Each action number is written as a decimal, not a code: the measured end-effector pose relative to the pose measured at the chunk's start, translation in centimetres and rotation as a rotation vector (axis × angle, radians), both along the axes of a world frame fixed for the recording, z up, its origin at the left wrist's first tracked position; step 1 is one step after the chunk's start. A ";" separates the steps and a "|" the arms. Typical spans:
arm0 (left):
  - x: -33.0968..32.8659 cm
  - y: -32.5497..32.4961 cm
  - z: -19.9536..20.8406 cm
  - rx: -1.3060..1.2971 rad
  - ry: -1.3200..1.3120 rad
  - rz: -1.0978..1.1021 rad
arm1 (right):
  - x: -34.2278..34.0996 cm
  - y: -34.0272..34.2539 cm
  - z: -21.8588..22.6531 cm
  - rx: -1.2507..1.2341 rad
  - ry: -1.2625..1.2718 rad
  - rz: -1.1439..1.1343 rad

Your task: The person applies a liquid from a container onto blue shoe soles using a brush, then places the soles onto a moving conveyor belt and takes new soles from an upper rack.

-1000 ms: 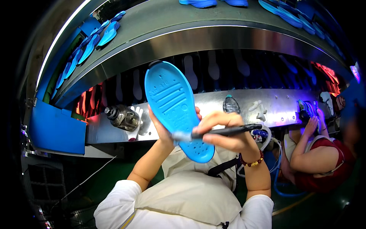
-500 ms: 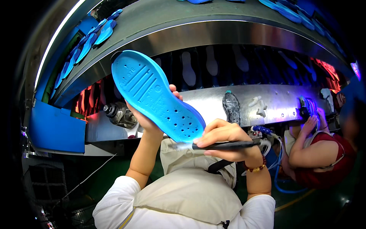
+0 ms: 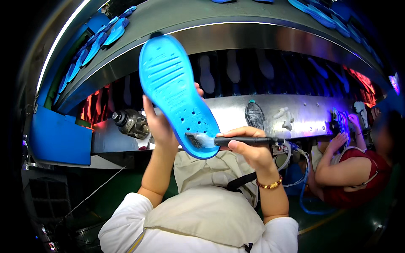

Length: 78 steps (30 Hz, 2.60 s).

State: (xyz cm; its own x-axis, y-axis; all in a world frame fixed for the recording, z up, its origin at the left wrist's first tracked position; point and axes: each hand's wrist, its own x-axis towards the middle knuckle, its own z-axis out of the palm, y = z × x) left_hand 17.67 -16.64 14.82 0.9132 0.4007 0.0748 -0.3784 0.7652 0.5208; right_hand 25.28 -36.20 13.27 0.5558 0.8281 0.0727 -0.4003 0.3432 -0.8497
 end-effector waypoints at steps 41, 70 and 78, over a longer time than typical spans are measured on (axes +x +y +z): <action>-5.3 3.9 -1.7 0.429 0.334 -0.655 | 3.8 -2.4 2.3 -0.169 -0.896 0.309; -0.8 0.2 -4.5 -0.170 -0.044 -0.134 | -0.6 1.1 2.6 -0.055 -0.900 0.254; -0.8 2.0 -3.3 -0.110 -0.097 -0.118 | 0.2 0.1 1.5 -0.059 -0.833 0.301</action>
